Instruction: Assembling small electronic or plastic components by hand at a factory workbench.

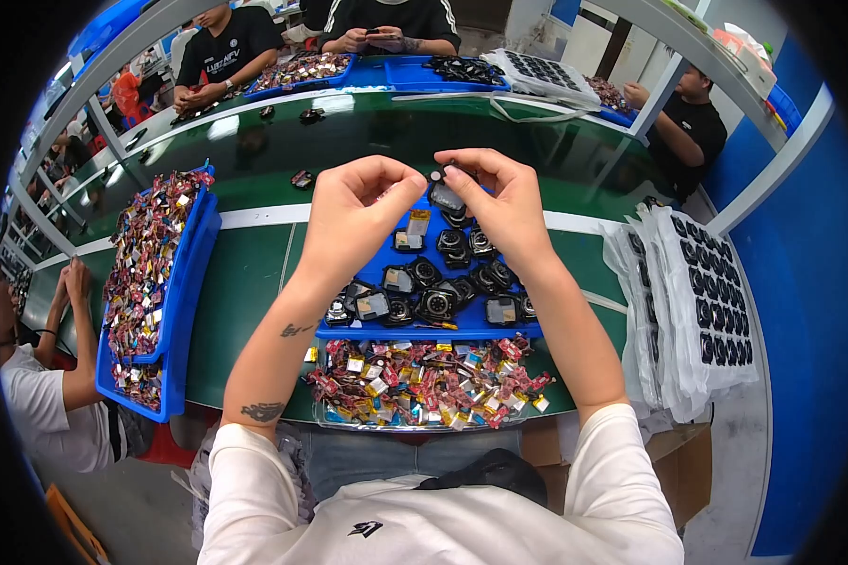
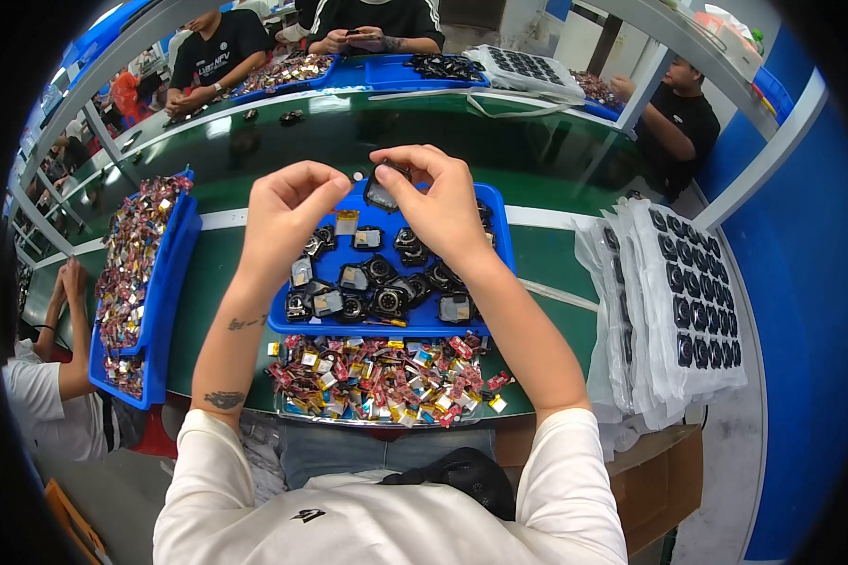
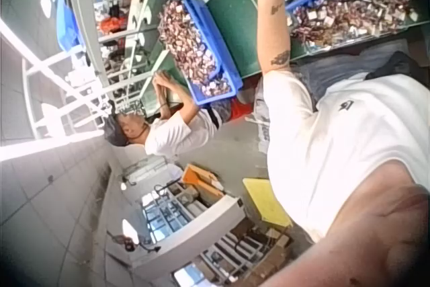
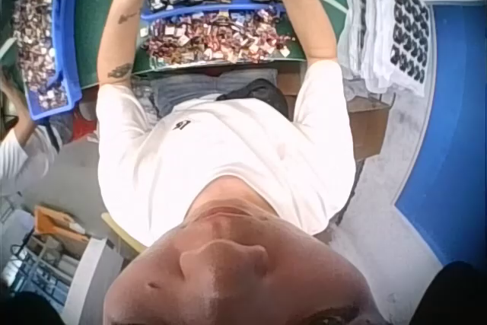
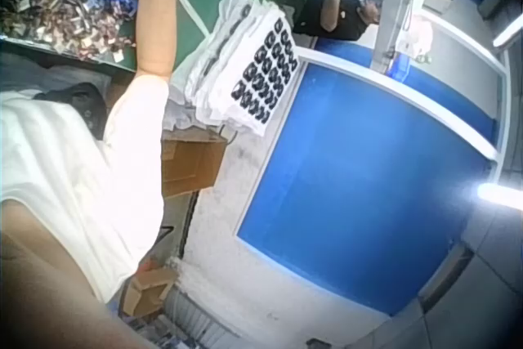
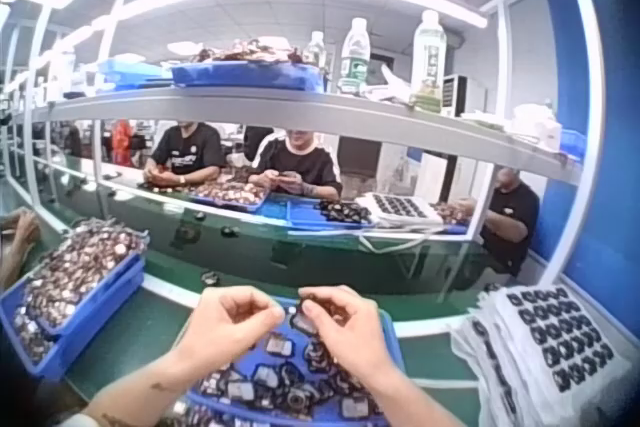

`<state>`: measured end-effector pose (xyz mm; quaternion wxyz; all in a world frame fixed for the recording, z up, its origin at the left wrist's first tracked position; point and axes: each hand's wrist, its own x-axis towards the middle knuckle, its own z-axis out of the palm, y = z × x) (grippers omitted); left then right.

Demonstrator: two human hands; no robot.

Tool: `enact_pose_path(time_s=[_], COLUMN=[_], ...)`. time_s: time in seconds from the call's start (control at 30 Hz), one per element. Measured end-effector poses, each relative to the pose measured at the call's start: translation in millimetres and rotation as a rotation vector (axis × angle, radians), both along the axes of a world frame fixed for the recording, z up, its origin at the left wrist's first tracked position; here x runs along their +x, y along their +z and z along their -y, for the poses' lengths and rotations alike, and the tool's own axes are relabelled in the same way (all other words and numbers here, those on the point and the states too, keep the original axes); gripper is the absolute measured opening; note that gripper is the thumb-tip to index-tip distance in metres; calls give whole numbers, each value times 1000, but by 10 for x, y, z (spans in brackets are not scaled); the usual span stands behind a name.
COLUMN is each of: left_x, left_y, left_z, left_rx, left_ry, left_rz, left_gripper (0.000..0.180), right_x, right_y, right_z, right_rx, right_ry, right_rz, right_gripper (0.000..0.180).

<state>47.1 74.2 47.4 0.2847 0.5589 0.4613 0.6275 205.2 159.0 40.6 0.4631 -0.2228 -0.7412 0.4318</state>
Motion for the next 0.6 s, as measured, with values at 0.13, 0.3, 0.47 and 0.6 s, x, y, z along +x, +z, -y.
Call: enact_pose_path(time_s=[0.13,0.3,0.47,0.6], left_x=[32,27,3,15], left_y=[-47,-57,-57,-26], left_z=[-24,-33,-45,-26], left_rx=[-9,-38,-27,-48], left_ry=[50,111,78,72], left_rz=[-31,-32,-44,-13], left_gripper=[17,17,17,17], right_x=[-43,-61,-57,-58], right_y=[64,81,63,49], right_z=[113,206,193,202], right_rx=[-170,-243,-122,-106], right_ry=[31,130,98,97], right_rz=[-124,-190,-95,-78], right_gripper=[20,19,22,23])
